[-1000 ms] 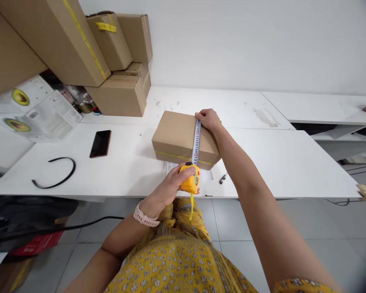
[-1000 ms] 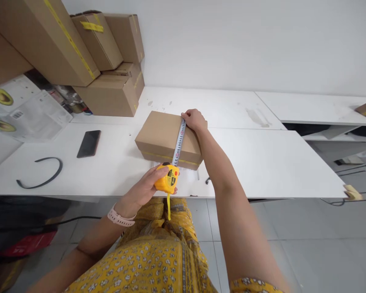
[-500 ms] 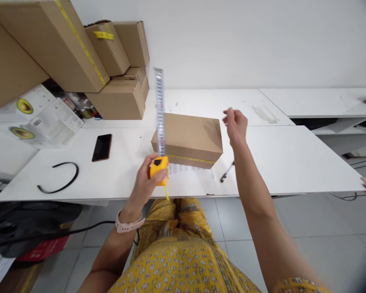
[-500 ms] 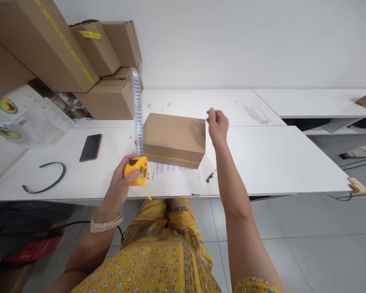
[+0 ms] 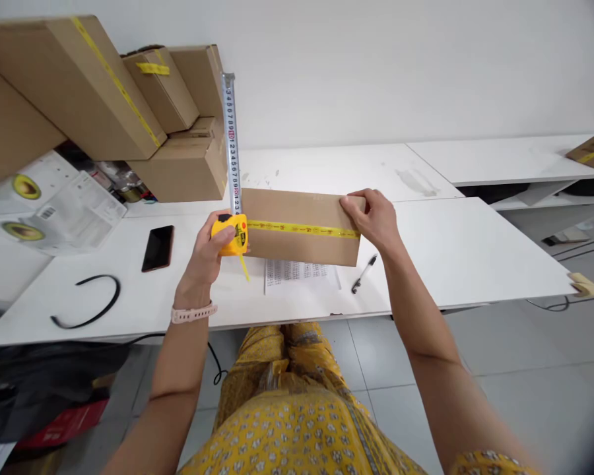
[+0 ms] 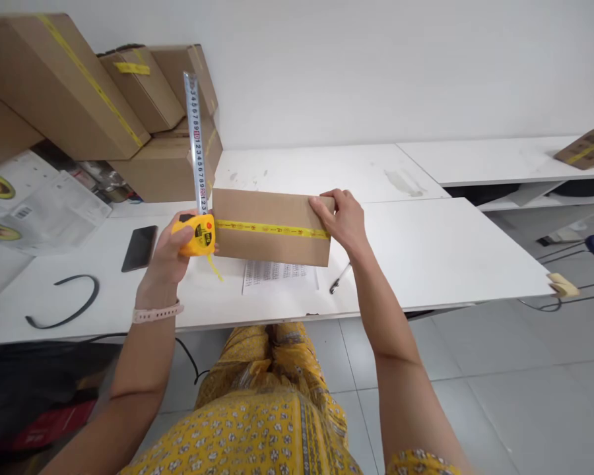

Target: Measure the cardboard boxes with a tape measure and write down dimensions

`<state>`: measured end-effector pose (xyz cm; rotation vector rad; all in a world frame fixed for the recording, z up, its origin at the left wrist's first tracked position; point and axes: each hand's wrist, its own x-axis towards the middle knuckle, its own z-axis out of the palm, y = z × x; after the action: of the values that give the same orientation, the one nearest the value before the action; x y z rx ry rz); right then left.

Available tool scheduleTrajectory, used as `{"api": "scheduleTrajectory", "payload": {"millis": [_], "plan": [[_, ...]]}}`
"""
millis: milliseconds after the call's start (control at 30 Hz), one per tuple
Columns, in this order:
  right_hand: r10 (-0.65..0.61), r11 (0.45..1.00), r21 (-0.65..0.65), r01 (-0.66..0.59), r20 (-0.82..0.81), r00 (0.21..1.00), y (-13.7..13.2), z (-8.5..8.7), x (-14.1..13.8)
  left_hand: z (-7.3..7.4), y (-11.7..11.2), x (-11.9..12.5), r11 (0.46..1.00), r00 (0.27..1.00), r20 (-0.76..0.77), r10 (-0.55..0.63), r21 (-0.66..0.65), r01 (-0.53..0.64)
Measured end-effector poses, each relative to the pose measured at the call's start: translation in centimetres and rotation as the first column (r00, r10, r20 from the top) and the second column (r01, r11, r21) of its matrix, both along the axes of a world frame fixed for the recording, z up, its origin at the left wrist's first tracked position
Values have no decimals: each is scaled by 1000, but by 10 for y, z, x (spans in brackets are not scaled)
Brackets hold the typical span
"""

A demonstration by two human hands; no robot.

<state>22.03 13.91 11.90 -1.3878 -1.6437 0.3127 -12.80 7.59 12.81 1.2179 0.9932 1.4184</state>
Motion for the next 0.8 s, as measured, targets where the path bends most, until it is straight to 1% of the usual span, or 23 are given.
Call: {"api": "scheduleTrajectory", "payload": {"millis": [67,100,133,200,267,300,333,400,467,533,667,800], "plan": [[-35,996,83,33,28,999,16,5,0,7,-1,6,999,1000,-15,24,23,-23],[-19,992,128,13,43,999,22,6,-2,7,-6,11,999,999,-17,39,34,-39],[16,986,163,-26,66,998,27,6,-4,5,-14,18,998,999,-15,48,44,-47],[83,974,198,-109,134,988,35,6,-12,-6,-38,35,999,1000,-5,17,38,-17],[90,968,214,-134,202,975,38,7,-21,-22,-67,54,993,993,25,-111,-34,112],[70,966,226,-122,226,972,40,8,-26,-32,-81,64,977,982,45,-185,-100,189],[43,966,239,-103,243,969,40,8,-29,-41,-92,73,952,966,67,-249,-164,257],[5,964,255,-77,273,962,40,10,-34,-56,-109,87,902,937,121,-328,-256,348],[-9,965,252,-78,330,944,39,11,-35,-68,-116,95,871,922,162,-353,-304,387],[-18,967,237,-90,418,908,37,11,-33,-74,-117,97,861,919,188,-348,-324,392],[-36,973,206,-100,572,820,35,12,-32,-75,-115,92,858,926,196,-322,-354,373],[-46,976,194,-102,635,771,36,14,-35,-75,-114,89,851,929,184,-322,-373,369]]}}
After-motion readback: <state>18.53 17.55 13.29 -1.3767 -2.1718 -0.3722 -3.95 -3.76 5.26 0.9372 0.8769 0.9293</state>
